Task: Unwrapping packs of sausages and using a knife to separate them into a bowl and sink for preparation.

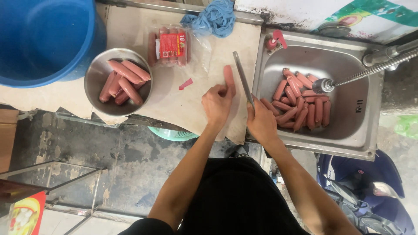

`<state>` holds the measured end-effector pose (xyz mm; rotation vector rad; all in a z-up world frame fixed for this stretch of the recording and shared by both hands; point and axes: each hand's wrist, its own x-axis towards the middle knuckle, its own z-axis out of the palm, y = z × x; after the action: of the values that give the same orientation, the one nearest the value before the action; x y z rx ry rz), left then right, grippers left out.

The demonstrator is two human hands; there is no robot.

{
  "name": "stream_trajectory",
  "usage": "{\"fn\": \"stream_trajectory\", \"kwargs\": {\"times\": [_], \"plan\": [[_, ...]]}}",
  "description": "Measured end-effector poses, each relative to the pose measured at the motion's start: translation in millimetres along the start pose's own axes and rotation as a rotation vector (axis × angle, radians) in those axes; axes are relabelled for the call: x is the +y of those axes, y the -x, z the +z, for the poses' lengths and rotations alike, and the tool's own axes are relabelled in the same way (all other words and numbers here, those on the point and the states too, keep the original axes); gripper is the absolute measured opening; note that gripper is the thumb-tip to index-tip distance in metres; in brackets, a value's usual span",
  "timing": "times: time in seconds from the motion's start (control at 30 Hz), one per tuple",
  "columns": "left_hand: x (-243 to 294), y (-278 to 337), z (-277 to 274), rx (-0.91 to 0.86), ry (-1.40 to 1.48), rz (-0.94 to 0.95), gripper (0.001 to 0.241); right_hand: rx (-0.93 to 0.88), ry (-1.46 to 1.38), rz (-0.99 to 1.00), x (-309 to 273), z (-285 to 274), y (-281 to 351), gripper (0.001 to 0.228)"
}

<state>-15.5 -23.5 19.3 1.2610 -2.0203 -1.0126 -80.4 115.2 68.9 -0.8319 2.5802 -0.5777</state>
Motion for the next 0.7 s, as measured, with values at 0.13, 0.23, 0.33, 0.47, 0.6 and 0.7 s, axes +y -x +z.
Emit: {"fn": "stream_trajectory", "kwargs": {"times": [0.13,0.23,0.33,0.47,0.6,0.7], "plan": [[12,-1,-10,0.044,0.095,0.03,0.018,-0.046,0.005,-0.022,-12,-6,-2,0.044],[10,-3,0,-0.019,0.14,0.113,0.02,-0.123,0.052,0.057,-25,-15,-3,0.046],[4,-2,4,-0.045,0.115,0.134,0.017,-0.126,0.057,0.038,-26,-15,-3,0.047],[7,-3,1,-0.067,0.109,0.14,0.018,-0.127,0.064,0.021,-30,-18,-5,0.046],[11,9,-10,-0.051,0.114,0.154,0.018,-0.142,0.069,0.047,-32,-9,-20,0.045],[-3,14,2,-0.006,0.121,0.144,0.019,-0.121,0.069,0.0,-39,-13,-19,0.045]]}}
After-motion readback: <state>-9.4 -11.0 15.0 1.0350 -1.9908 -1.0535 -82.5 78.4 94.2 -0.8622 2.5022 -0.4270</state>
